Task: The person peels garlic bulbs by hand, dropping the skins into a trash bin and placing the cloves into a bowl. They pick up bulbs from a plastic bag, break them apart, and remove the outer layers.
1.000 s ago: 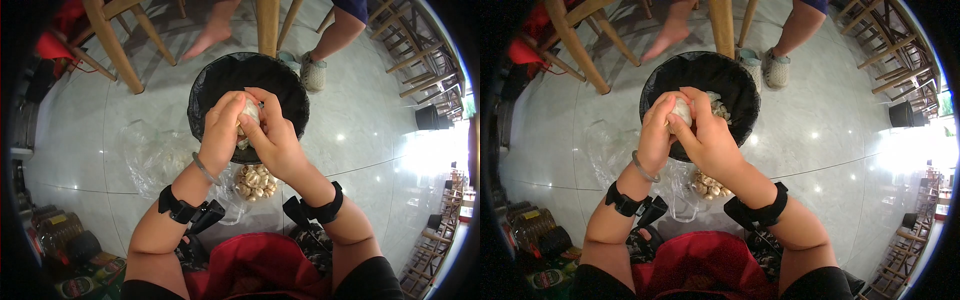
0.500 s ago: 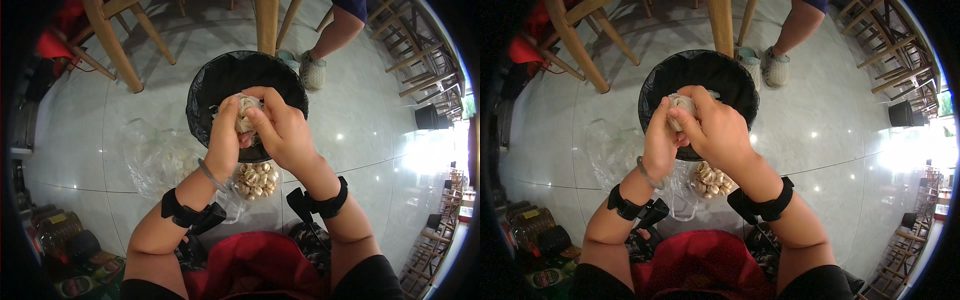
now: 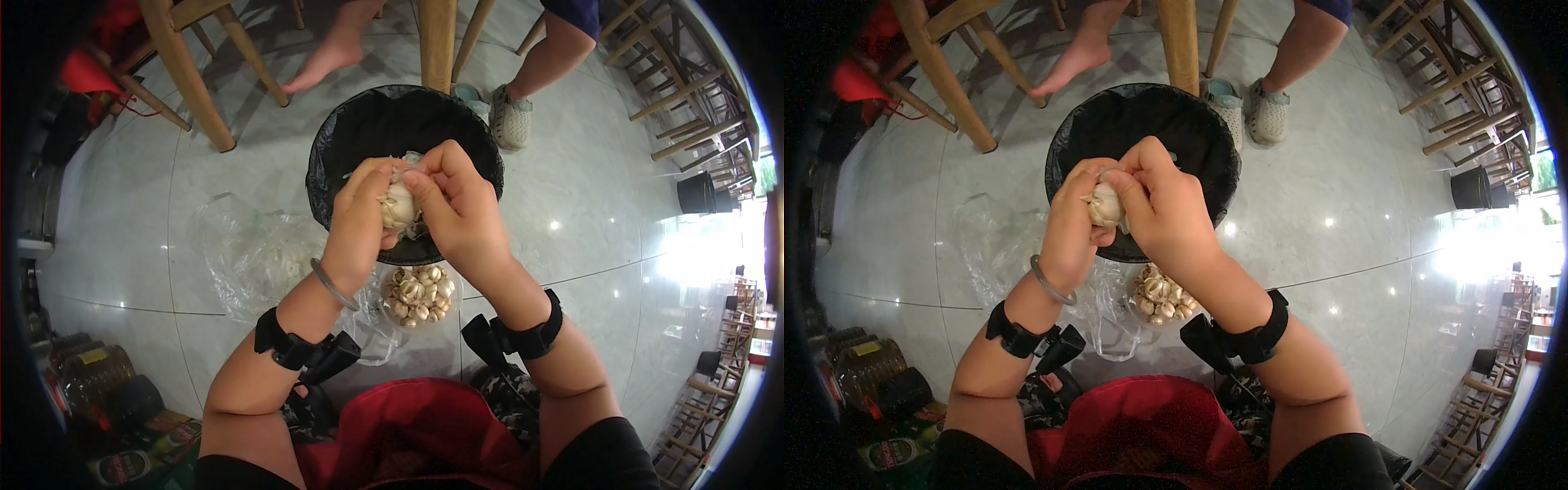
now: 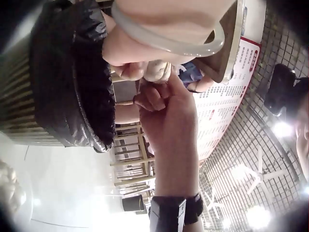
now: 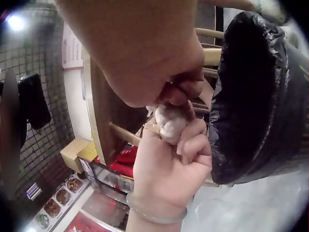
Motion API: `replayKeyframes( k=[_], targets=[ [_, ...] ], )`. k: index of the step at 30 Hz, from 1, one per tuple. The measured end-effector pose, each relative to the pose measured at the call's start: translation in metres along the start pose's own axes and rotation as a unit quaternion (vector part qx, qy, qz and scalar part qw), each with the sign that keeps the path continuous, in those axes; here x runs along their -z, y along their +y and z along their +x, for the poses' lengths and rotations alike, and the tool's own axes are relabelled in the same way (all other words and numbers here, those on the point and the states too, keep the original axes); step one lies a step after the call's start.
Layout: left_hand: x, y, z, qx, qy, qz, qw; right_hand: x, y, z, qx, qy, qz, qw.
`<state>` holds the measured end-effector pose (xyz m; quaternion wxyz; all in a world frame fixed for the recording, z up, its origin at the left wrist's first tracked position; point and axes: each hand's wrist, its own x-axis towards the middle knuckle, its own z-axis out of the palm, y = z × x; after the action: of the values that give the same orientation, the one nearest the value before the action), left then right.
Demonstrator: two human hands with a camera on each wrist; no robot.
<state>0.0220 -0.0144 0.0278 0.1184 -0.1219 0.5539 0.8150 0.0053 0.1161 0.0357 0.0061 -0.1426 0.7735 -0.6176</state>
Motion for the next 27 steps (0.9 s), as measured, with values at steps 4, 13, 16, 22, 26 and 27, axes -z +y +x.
replayKeyframes(
  k=[4,13,16,22,26,27],
  targets=[
    [0.012,0.009,-0.002,0.023,-0.048,-0.049,0.997,0.005,0.005,0.008,0.083,0.068,-0.181,0.978],
    [-0.005,0.016,-0.001,-0.056,0.018,0.049,0.997,0.024,0.008,0.005,-0.119,-0.019,-0.004,0.993],
    [0.000,0.002,0.005,-0.120,-0.042,0.099,0.987,0.006,0.013,-0.002,-0.116,-0.064,0.093,0.987],
    [0.007,-0.013,0.009,-0.108,0.007,0.099,0.989,-0.008,0.009,-0.005,-0.071,-0.092,0.023,0.993],
    [0.023,-0.016,-0.002,-0.018,0.018,-0.021,0.999,-0.018,0.013,-0.013,-0.003,-0.046,-0.005,0.999],
    [0.025,-0.014,0.004,-0.007,-0.076,-0.098,0.992,-0.020,0.013,-0.011,0.035,-0.006,0.013,0.999]
  ],
)
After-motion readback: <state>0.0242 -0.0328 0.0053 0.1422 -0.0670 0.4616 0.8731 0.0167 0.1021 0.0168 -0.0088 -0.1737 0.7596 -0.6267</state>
